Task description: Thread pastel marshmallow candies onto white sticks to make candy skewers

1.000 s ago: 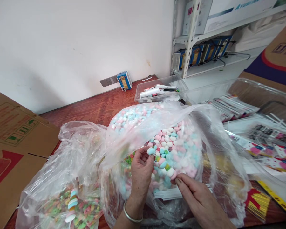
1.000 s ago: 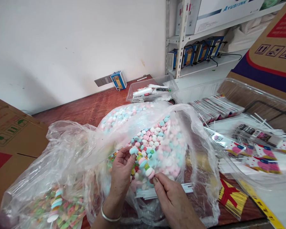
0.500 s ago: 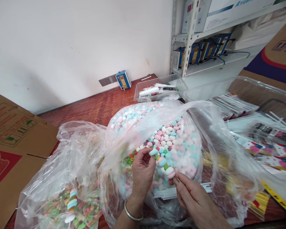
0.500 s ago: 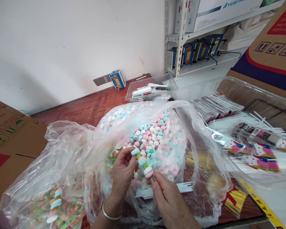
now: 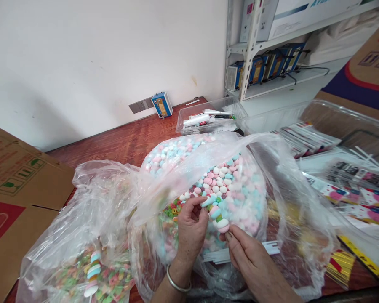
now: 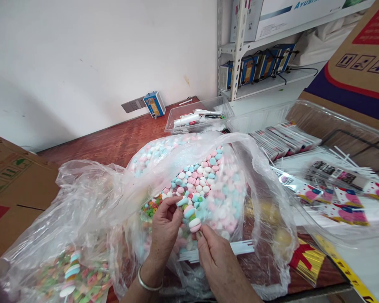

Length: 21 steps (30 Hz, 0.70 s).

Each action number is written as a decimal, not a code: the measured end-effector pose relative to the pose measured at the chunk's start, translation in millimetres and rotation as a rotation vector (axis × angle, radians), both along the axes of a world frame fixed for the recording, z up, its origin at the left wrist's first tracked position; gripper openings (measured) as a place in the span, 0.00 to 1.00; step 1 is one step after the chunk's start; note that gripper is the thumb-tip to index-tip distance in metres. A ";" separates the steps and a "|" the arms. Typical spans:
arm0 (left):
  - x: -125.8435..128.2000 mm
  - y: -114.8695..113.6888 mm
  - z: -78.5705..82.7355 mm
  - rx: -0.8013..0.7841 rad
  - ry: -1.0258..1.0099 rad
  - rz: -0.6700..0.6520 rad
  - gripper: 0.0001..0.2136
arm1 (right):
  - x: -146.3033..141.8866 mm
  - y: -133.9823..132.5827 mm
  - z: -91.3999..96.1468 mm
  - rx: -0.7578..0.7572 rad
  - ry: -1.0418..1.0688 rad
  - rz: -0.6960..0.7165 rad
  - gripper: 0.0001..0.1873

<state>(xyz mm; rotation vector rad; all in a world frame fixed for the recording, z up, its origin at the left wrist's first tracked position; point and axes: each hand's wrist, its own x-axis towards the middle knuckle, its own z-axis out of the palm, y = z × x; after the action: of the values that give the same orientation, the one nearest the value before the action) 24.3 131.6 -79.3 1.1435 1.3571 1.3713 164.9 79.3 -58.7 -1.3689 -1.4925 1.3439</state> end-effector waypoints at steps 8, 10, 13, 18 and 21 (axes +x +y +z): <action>3.3 -4.9 3.2 0.031 -0.048 0.011 0.09 | -3.8 8.5 -12.3 0.121 -0.075 -0.055 0.18; 6.5 -6.5 8.8 0.059 -0.207 0.005 0.11 | -4.6 10.6 -20.2 0.165 -0.083 -0.079 0.18; 12.5 -5.4 21.5 0.069 -0.532 0.013 0.12 | -5.1 12.9 -29.3 0.206 -0.064 -0.089 0.18; 19.6 -0.2 37.7 -0.082 -0.764 -0.066 0.16 | -6.4 11.8 -27.9 0.234 -0.045 -0.056 0.17; 23.3 -1.5 39.1 -0.164 -0.792 -0.134 0.14 | -6.2 8.1 -23.6 0.245 -0.052 -0.030 0.16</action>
<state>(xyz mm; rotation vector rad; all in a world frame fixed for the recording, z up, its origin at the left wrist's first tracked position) 47.6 130.1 -40.1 0.4713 0.7773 1.3697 158.7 87.4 -82.3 -1.2721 -1.6059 1.0733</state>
